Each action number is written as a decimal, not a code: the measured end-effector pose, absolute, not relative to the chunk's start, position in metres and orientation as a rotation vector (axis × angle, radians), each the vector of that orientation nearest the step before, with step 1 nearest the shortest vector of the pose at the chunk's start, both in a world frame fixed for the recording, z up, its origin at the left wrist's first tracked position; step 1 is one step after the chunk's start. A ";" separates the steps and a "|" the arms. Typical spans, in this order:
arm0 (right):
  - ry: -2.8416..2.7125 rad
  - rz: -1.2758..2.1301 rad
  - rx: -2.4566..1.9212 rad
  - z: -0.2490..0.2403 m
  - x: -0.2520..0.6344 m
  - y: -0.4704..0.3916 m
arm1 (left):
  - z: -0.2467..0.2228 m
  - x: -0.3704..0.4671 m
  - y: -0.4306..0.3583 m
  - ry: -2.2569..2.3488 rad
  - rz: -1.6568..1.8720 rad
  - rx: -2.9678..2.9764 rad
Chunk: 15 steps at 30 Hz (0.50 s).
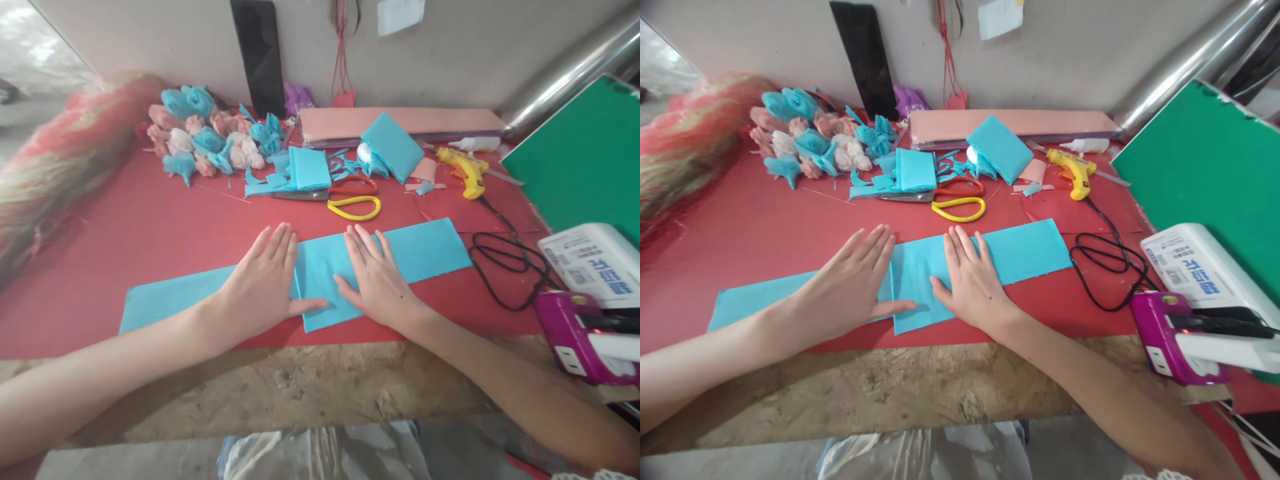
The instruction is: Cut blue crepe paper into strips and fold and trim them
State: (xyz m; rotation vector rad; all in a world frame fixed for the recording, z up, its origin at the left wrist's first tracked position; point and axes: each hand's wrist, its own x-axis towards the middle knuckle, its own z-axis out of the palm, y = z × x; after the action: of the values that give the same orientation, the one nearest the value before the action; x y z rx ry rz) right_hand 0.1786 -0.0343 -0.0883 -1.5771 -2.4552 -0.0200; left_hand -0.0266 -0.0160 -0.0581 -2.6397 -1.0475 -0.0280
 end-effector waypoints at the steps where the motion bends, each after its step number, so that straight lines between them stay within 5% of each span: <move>1: -2.449 -0.026 -1.574 -0.088 0.179 -0.034 | -0.056 -0.026 -0.010 -1.062 -0.066 -2.660; 9: -2.376 0.012 -1.489 -0.092 0.181 -0.032 | -0.052 -0.029 0.032 -1.551 -0.071 -3.038; 15: -2.064 0.355 -1.392 -0.095 0.185 -0.020 | -0.059 -0.028 0.041 -1.770 -0.346 -3.248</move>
State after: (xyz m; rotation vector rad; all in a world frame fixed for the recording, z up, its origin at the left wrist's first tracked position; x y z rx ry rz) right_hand 0.1848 -0.0200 -0.0949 -1.3918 -2.0637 0.3554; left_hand -0.0283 0.0415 -0.0594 -3.2475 -1.7705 -0.3456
